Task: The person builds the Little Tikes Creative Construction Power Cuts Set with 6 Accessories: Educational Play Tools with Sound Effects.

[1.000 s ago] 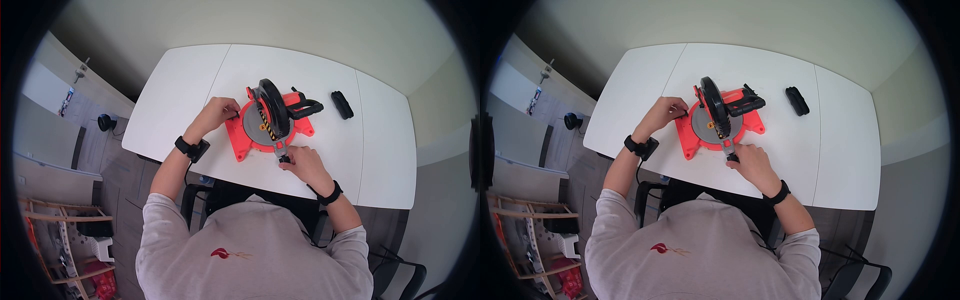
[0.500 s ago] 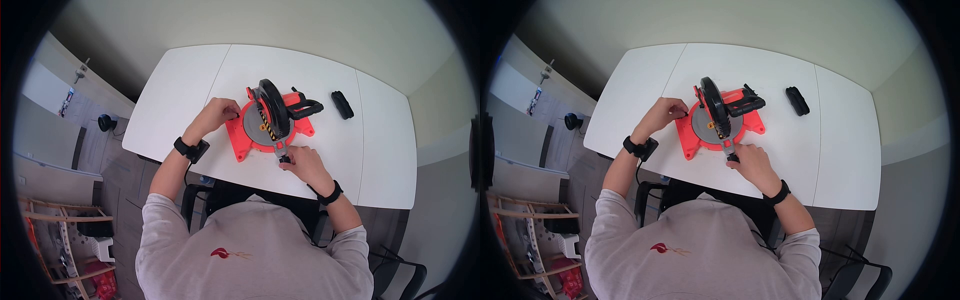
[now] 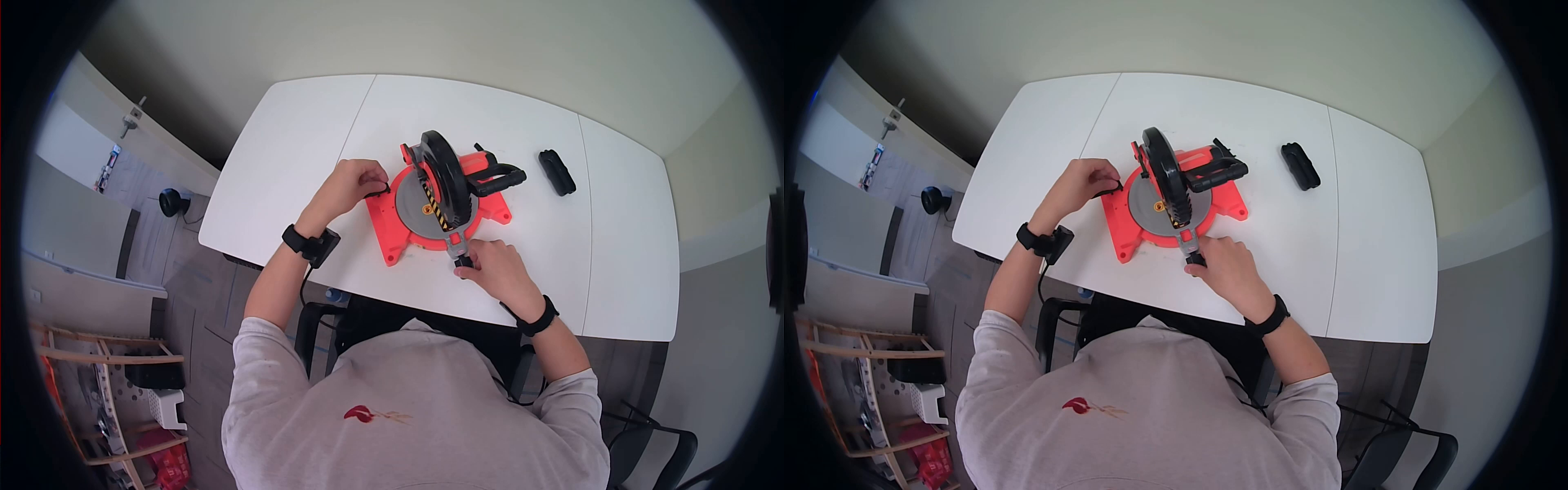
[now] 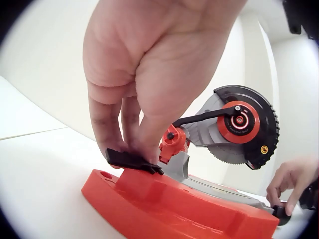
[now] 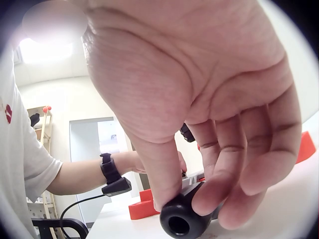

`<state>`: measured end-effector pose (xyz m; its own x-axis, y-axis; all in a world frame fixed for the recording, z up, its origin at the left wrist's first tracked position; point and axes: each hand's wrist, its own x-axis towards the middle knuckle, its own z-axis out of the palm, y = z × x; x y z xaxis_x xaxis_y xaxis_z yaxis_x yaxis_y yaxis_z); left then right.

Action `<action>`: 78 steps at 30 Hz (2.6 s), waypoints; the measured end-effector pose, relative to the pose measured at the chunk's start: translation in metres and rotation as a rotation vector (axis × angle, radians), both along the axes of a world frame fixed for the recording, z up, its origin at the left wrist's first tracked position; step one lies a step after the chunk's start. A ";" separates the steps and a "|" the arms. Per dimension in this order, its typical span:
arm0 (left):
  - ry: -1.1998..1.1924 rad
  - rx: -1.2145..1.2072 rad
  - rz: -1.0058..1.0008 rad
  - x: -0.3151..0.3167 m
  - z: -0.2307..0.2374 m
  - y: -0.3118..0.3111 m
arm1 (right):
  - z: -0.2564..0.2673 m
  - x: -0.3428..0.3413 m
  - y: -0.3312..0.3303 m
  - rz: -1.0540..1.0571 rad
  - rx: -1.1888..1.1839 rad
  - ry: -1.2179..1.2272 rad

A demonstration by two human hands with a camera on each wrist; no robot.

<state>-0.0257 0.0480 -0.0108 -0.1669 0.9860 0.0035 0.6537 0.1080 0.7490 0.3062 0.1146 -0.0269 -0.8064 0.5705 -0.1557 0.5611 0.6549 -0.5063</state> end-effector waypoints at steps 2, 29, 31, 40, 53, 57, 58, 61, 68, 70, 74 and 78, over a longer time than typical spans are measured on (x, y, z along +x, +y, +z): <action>-0.040 -0.011 -0.026 0.007 0.008 -0.005 | -0.001 -0.001 0.000 0.004 -0.001 -0.008; 0.259 0.139 -0.154 0.035 0.001 -0.019 | -0.010 0.001 -0.001 -0.007 0.068 0.109; 0.251 0.131 -0.157 0.033 0.001 -0.018 | -0.012 0.002 -0.001 -0.005 0.073 0.118; 0.256 0.116 -0.163 0.034 0.009 -0.020 | -0.009 0.003 -0.002 -0.004 0.060 0.120; -0.161 0.150 -0.147 0.101 0.058 -0.051 | 0.022 0.003 -0.001 0.033 -0.082 0.261; -0.206 0.274 -0.207 0.126 0.050 -0.048 | 0.040 0.002 -0.005 0.151 -0.398 0.491; -0.213 0.303 -0.211 0.130 0.049 -0.047 | 0.041 0.003 -0.006 0.177 -0.468 0.556; -0.166 0.420 -0.234 0.134 0.036 -0.038 | 0.034 0.006 -0.001 0.157 -0.581 0.707; -0.254 0.323 -0.199 0.136 0.039 -0.033 | 0.017 0.009 0.012 0.106 -0.743 0.812; -0.307 0.301 -0.174 0.139 0.040 -0.032 | 0.011 0.006 0.013 0.136 -0.779 0.876; -0.383 0.317 -0.181 0.137 0.034 -0.031 | 0.008 0.012 0.026 0.098 -1.111 0.830; -0.238 0.357 -0.229 0.134 0.036 -0.032 | 0.010 0.014 0.029 0.087 -1.196 0.768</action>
